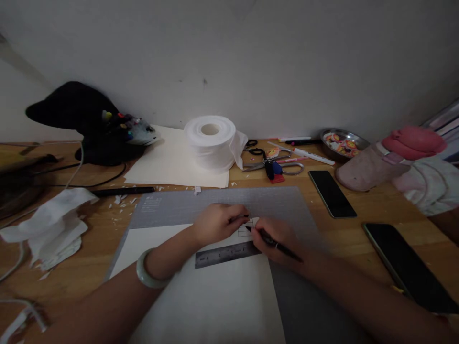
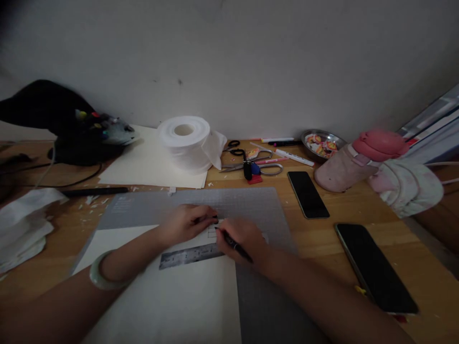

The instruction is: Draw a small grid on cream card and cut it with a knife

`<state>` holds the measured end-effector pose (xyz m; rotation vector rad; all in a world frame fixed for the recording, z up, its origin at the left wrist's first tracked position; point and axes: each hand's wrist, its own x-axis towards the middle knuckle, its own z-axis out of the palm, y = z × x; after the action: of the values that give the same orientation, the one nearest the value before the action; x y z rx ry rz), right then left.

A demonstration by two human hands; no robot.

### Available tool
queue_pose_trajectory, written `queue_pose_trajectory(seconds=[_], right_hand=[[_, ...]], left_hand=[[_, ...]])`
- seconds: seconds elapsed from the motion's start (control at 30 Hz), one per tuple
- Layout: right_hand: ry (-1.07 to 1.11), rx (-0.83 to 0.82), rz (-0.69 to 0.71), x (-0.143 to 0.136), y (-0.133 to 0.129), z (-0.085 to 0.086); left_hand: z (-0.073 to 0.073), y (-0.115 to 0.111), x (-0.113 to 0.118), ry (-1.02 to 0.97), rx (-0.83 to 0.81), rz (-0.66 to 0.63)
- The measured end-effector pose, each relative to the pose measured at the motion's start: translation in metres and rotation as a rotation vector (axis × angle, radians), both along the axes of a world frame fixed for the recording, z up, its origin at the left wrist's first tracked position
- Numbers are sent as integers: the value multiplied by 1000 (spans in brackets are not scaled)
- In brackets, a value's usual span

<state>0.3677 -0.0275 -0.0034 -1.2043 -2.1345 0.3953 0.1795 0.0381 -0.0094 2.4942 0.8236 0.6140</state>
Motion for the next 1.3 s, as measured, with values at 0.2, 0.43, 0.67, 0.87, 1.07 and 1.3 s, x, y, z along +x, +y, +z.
queue_pose_trajectory(seconds=[0.2,0.43,0.67,0.87,1.07,1.3], right_hand=[[-267,240,140,-7,-3,-2],[-414,271,118,-9,-2,-11],[-454,276,99,-15,-2,-5],[-468,268,113,-15,-2,-2],[-463,271,122,-15,-1,-1],[-377,184,193,-10,-3,5]], left_hand=[[-3,0,0,10,-14,18],[-1,0,1,38,-31,26],[4,-1,2,49,-31,24],[5,-1,2,60,-60,29],[3,0,1,39,-54,17],[4,-1,2,24,-62,16]])
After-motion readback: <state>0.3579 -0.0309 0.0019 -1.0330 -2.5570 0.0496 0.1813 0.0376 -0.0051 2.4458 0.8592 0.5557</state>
